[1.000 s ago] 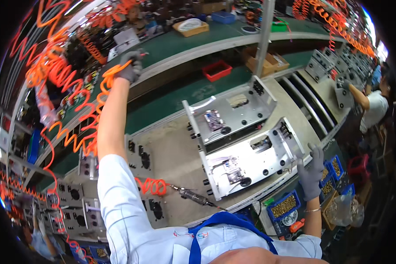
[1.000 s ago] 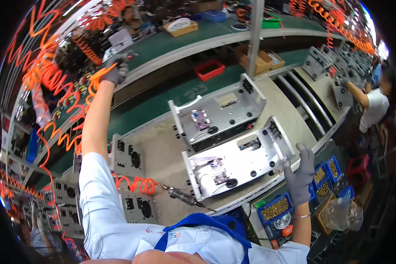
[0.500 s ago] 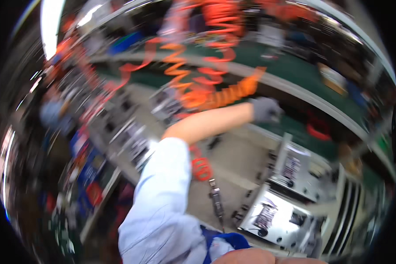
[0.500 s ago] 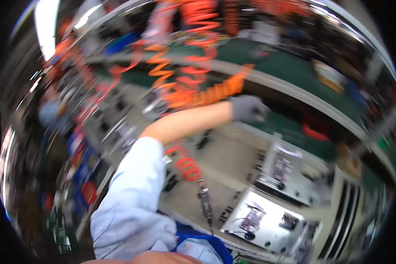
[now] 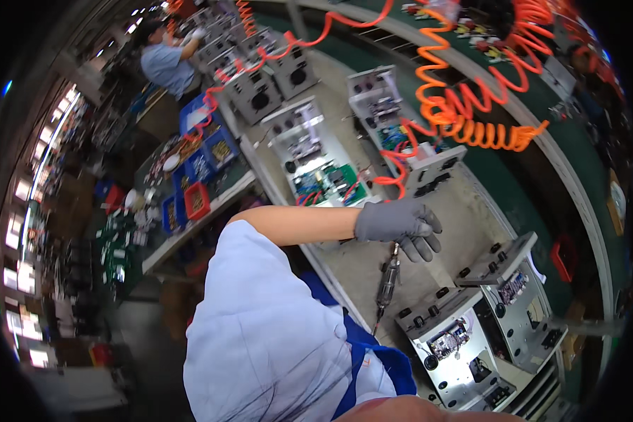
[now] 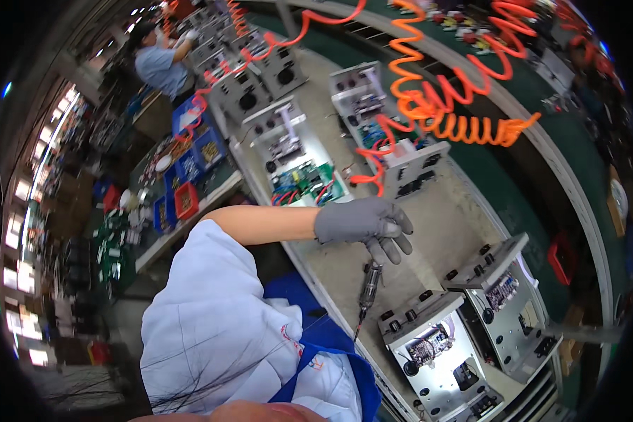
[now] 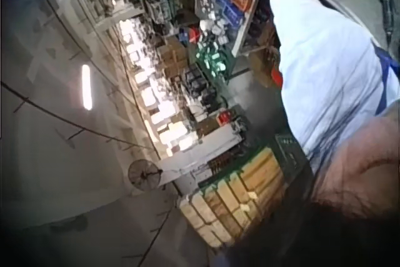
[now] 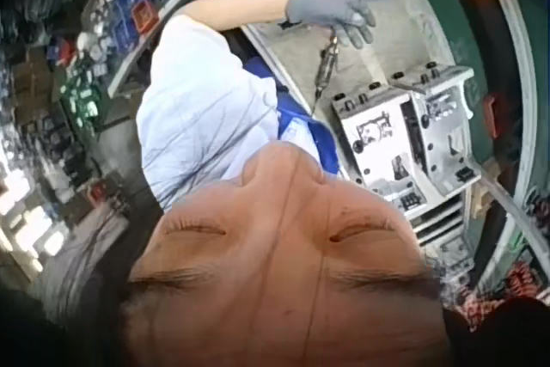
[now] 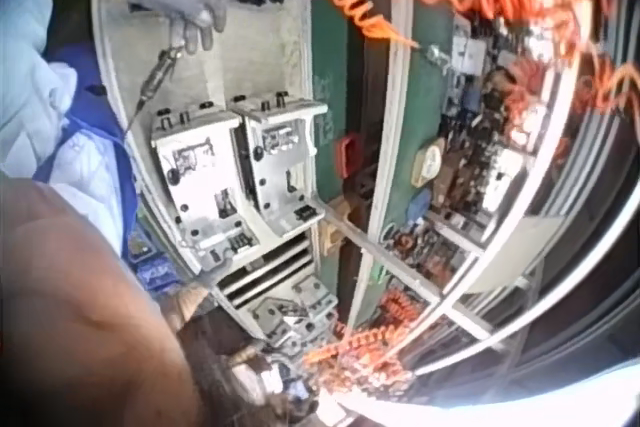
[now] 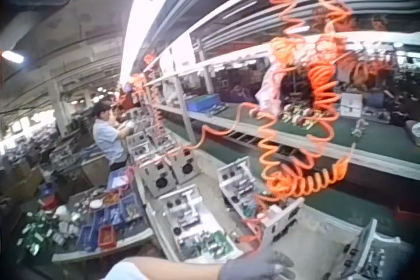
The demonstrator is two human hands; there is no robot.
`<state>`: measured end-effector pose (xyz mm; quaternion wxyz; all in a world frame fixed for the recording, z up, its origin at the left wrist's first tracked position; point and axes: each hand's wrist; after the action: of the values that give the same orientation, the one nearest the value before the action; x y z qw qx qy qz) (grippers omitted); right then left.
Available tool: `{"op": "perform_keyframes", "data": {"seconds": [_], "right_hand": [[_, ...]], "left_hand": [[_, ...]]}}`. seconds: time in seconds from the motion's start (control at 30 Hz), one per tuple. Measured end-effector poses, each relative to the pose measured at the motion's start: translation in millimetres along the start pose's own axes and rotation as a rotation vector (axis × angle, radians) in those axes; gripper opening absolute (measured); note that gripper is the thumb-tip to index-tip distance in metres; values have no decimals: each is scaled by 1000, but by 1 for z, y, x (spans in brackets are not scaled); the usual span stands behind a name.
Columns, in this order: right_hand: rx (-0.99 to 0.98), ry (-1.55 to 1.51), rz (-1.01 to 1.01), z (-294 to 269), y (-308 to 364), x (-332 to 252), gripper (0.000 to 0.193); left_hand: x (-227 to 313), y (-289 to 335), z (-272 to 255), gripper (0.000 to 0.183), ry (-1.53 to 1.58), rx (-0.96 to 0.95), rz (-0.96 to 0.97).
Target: The person assembles electronic devices on a factory assembly line. They use a pneumatic screwdriver to secure screws into metal chassis and install green circuit boards. The person also handles various small components and wires, connecting them to the boards and securing them within the device casing.
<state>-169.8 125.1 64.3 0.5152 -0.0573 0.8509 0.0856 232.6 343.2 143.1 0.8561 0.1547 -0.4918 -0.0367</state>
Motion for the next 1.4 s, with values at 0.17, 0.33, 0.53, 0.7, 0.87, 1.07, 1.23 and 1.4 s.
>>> {"op": "perform_keyframes", "data": {"seconds": [0.17,0.33,0.53,0.7,0.87,1.07,1.23,1.4], "right_hand": [[211,143,-274,37,18,-23,39],[364,212,-534,93,63,-59,38],[392,228,-700,182,147,-102,37],[304,235,-775,257,224,-129,36],[-307,487,-1043,320,301,-198,35],[-561,202,-735,387,379,-205,14],[-511,371,-771,335,382,-186,19],[-307,424,-709,247,391,-131,22]], "left_hand": [[-6,84,-10,31,-173,350,141],[-32,153,-67,31,13,594,395],[-59,216,-155,28,51,747,364],[-81,258,-207,22,27,699,343],[-115,266,-199,23,-38,470,237],[-130,289,-189,28,-146,349,198],[-131,284,-149,31,-107,197,130],[-152,250,-73,29,-203,-70,37]]}}
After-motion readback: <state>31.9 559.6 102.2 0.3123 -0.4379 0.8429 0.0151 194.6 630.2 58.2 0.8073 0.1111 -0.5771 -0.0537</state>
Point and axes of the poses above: each hand's wrist, its own y-axis away from the middle knuckle, its own z-axis out of the palm, x = y × z, and after that the axes turned 2 degrees about y, right-handed
